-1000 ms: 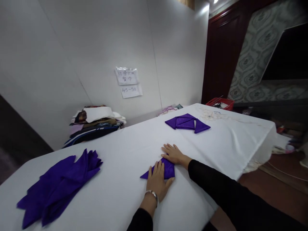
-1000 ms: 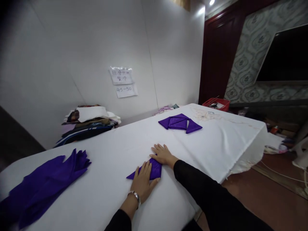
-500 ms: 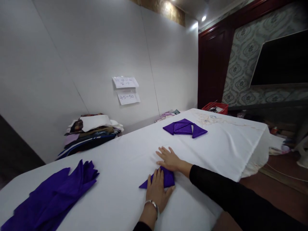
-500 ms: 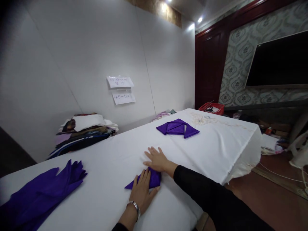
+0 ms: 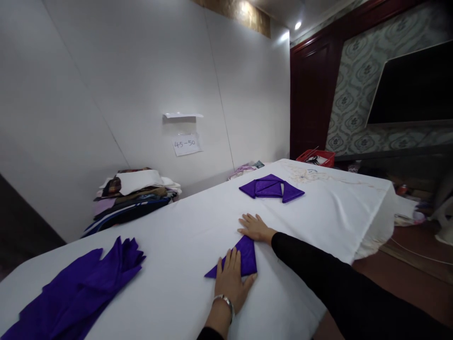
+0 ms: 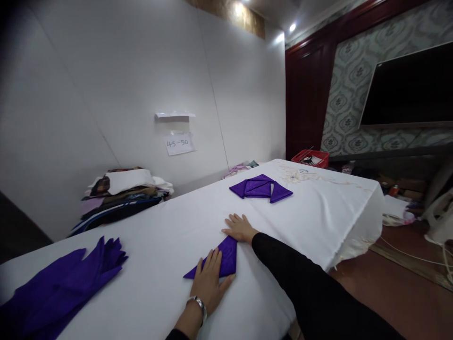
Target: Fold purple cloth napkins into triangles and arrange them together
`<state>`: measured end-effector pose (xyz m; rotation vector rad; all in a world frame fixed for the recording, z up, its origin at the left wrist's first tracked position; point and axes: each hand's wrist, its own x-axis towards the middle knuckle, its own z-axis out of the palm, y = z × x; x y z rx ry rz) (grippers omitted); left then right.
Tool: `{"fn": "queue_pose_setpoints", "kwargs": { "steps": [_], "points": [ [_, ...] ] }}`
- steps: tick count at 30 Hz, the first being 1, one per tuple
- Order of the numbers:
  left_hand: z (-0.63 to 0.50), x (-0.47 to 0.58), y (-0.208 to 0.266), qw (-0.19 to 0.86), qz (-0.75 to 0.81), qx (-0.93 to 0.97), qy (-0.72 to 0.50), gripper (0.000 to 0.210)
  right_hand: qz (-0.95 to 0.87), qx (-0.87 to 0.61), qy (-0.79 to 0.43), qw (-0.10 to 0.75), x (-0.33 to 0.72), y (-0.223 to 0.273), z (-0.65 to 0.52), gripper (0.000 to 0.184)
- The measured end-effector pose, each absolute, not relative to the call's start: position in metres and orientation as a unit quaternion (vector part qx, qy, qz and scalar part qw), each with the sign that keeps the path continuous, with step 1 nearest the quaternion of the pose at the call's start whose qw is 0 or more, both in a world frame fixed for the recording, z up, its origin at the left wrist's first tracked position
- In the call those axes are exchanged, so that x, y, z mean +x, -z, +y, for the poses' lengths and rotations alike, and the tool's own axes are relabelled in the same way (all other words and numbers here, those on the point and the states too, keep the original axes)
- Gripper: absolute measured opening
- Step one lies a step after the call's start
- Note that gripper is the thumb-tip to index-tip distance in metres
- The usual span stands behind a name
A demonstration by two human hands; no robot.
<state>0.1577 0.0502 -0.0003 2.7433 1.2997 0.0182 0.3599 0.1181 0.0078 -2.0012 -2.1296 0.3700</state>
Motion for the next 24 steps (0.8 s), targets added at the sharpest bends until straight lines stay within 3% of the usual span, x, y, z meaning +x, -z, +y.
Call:
{"fn": "queue_pose_setpoints", "kwargs": {
  "steps": [4, 10, 24],
  "points": [
    [0.053, 0.156, 0.010, 0.055, 0.424, 0.903, -0.032, 0.077, -0.693, -0.703, -0.132, 0.093, 0.355, -0.019, 0.115, 0.069],
    [0.058, 0.153, 0.023, 0.052, 0.414, 0.907, -0.065, 0.080, -0.803, -0.574, -0.114, 0.111, 0.321, -0.004, 0.095, 0.071],
    [0.043, 0.126, 0.007, 0.062, 0.446, 0.892, -0.023, 0.080, -0.748, -0.654, -0.095, 0.059, 0.344, 0.009, 0.111, 0.067]
  ]
}}
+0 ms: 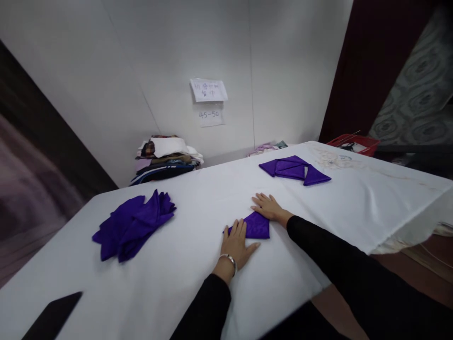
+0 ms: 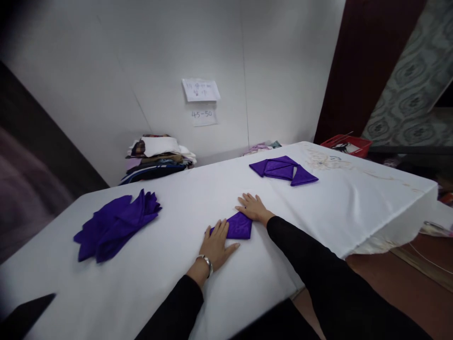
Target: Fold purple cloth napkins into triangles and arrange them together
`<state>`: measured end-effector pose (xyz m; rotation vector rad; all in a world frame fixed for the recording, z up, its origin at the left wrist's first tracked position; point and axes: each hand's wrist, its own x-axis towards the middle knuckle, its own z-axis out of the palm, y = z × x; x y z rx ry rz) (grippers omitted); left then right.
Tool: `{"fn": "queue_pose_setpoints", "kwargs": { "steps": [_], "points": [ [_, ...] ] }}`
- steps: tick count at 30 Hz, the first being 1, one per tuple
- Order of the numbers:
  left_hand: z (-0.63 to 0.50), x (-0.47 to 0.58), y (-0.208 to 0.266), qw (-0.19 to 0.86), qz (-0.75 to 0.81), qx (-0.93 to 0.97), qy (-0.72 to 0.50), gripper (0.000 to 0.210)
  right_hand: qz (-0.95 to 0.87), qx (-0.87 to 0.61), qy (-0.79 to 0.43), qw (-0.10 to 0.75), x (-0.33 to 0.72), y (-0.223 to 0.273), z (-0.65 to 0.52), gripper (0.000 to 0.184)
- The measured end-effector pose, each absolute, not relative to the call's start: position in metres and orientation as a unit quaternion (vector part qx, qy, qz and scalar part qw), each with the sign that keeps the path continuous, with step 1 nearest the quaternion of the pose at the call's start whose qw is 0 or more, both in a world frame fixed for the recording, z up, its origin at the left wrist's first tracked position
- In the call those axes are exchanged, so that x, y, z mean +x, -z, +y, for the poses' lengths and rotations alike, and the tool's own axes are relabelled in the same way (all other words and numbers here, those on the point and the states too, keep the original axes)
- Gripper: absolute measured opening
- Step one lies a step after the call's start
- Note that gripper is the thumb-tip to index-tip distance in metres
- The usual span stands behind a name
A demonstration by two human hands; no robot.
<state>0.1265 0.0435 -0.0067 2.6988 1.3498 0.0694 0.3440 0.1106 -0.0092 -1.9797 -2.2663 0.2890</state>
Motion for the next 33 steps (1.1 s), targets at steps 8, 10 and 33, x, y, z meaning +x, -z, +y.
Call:
{"fn": "queue_pose_setpoints", "kwargs": {
  "steps": [8, 10, 33],
  "points": [
    [0.039, 0.065, 0.002, 0.072, 0.539, 0.839, -0.012, 0.074, -0.744, -0.659, -0.100, 0.045, 0.344, 0.010, 0.111, 0.066],
    [0.041, 0.063, 0.001, 0.062, 0.581, 0.811, -0.025, 0.074, -0.744, -0.660, -0.101, 0.042, 0.344, 0.010, 0.111, 0.066],
    [0.003, 0.130, -0.003, 0.081, 0.391, 0.913, -0.083, 0.062, -0.751, -0.654, -0.078, 0.046, 0.347, 0.019, 0.113, 0.069]
  ]
}}
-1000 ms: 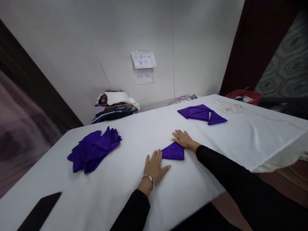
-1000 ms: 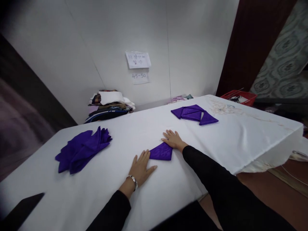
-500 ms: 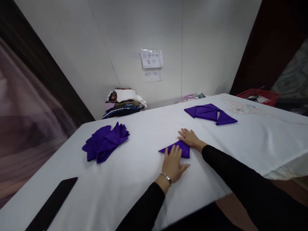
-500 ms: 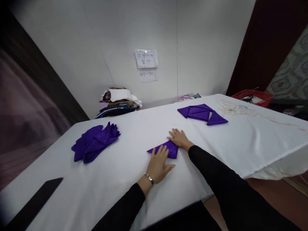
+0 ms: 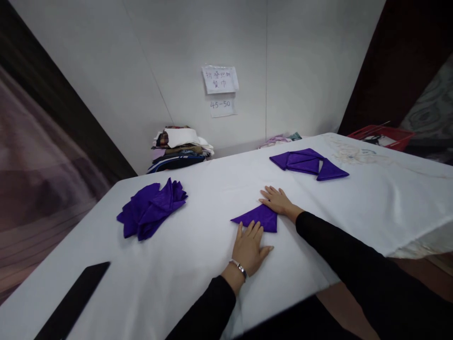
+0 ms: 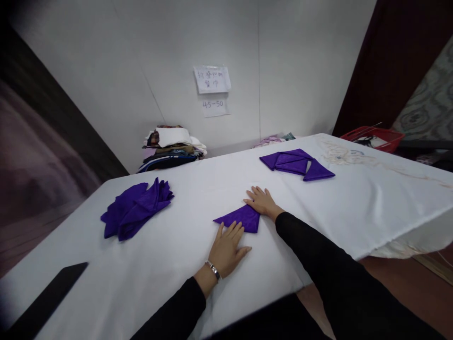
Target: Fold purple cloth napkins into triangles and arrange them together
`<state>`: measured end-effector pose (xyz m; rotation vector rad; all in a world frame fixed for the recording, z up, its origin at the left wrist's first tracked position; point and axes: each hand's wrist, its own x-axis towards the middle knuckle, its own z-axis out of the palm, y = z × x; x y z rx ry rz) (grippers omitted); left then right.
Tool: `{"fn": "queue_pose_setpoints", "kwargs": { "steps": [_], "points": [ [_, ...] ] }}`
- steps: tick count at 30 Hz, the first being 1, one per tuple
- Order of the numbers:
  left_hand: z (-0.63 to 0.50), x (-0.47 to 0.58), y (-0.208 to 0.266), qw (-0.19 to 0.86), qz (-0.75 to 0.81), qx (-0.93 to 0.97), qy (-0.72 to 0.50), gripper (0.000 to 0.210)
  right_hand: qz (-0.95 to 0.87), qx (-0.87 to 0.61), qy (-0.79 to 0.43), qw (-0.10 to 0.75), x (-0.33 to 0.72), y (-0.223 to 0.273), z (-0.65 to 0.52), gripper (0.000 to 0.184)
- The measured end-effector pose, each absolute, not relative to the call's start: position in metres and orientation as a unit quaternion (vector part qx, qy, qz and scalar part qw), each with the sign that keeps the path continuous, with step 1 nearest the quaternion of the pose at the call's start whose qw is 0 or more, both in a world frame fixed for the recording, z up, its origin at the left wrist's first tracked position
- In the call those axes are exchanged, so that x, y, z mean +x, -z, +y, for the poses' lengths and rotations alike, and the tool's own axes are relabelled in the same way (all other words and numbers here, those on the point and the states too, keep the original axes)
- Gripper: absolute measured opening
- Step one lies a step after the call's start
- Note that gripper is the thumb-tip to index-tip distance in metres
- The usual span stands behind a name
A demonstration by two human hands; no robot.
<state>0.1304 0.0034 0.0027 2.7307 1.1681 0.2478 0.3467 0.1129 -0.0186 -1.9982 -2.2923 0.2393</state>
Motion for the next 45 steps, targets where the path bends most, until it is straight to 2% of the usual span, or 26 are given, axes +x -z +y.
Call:
{"fn": "queue_pose_setpoints", "kwargs": {
  "steps": [4, 9, 21, 28, 35, 43, 45],
  "points": [
    [0.005, 0.153, -0.006, 0.070, 0.370, 0.921, -0.102, 0.066, -0.749, -0.656, -0.081, 0.047, 0.346, 0.017, 0.113, 0.069],
    [0.000, 0.169, 0.000, 0.096, 0.315, 0.942, -0.064, 0.077, -0.754, -0.650, -0.075, 0.052, 0.346, 0.017, 0.112, 0.068],
    [-0.018, 0.145, -0.012, 0.094, 0.302, 0.946, -0.069, 0.074, -0.753, -0.651, -0.081, 0.053, 0.346, 0.015, 0.112, 0.067],
    [0.006, 0.162, -0.014, 0.058, 0.351, 0.928, -0.109, 0.074, -0.756, -0.649, -0.074, 0.055, 0.346, 0.015, 0.111, 0.067],
    [0.035, 0.122, 0.006, 0.039, 0.499, 0.864, -0.053, 0.078, -0.752, -0.653, -0.077, 0.056, 0.346, 0.017, 0.112, 0.067],
    [0.037, 0.101, -0.002, 0.004, 0.571, 0.819, -0.057, 0.073, -0.747, -0.657, -0.091, 0.053, 0.344, 0.011, 0.110, 0.065],
    [0.041, 0.109, -0.005, -0.009, 0.546, 0.834, -0.071, 0.069, -0.748, -0.654, -0.095, 0.058, 0.343, 0.008, 0.109, 0.066]
  ]
}}
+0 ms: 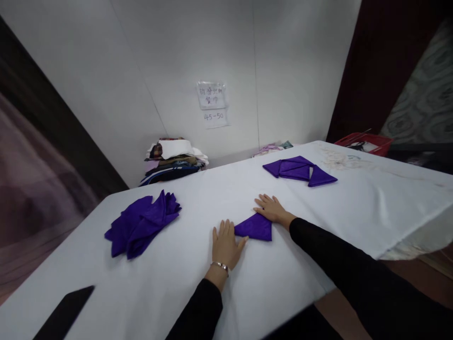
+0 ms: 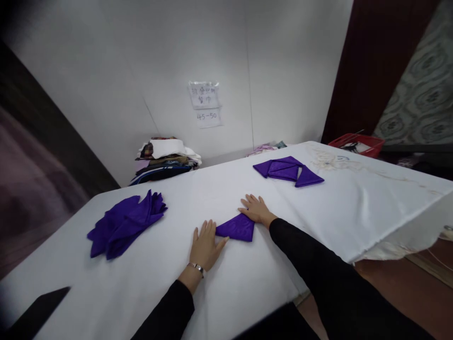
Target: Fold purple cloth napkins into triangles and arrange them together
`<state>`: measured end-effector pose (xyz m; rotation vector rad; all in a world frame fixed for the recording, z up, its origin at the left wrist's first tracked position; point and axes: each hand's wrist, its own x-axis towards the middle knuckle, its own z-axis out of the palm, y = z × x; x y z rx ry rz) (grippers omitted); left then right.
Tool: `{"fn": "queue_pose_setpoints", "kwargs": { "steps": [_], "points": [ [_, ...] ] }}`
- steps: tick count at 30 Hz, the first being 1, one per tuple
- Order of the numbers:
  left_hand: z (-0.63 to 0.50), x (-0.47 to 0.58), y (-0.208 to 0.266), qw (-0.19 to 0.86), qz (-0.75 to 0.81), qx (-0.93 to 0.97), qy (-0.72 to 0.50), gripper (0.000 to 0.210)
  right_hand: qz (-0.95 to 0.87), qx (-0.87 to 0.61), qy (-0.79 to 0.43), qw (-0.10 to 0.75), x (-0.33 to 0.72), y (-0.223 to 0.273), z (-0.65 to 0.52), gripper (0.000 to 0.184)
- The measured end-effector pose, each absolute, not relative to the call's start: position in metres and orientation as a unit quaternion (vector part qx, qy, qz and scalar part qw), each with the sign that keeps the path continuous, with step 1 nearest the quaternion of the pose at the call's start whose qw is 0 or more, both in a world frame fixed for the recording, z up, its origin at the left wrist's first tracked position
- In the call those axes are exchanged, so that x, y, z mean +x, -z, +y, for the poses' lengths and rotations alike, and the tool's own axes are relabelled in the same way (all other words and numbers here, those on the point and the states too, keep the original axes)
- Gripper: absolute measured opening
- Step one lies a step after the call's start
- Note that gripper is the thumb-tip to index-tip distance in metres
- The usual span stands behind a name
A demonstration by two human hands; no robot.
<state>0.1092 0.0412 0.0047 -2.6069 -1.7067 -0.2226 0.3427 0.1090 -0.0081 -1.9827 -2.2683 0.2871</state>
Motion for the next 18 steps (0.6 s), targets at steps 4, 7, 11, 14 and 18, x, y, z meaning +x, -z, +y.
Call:
{"fn": "queue_pose_setpoints", "kwargs": {
  "steps": [4, 7, 11, 14, 18],
  "points": [
    [0.049, 0.129, -0.004, -0.014, -0.437, -0.896, 0.073, 0.065, -0.751, -0.649, -0.103, 0.069, 0.342, 0.005, 0.108, 0.067],
    [0.053, 0.135, 0.001, -0.048, -0.435, -0.898, 0.049, 0.067, -0.752, -0.645, -0.105, 0.079, 0.343, 0.006, 0.109, 0.067],
    [0.056, 0.130, 0.008, -0.060, -0.445, -0.893, 0.045, 0.069, -0.751, -0.645, -0.109, 0.088, 0.342, 0.010, 0.110, 0.068],
    [0.058, 0.126, 0.006, -0.075, -0.457, -0.885, 0.040, 0.067, -0.753, -0.640, -0.122, 0.098, 0.343, 0.009, 0.113, 0.067],
    [0.060, 0.125, 0.001, -0.097, -0.472, -0.875, 0.046, 0.059, -0.737, -0.631, -0.200, 0.140, 0.352, 0.004, 0.114, 0.068]
  ]
}}
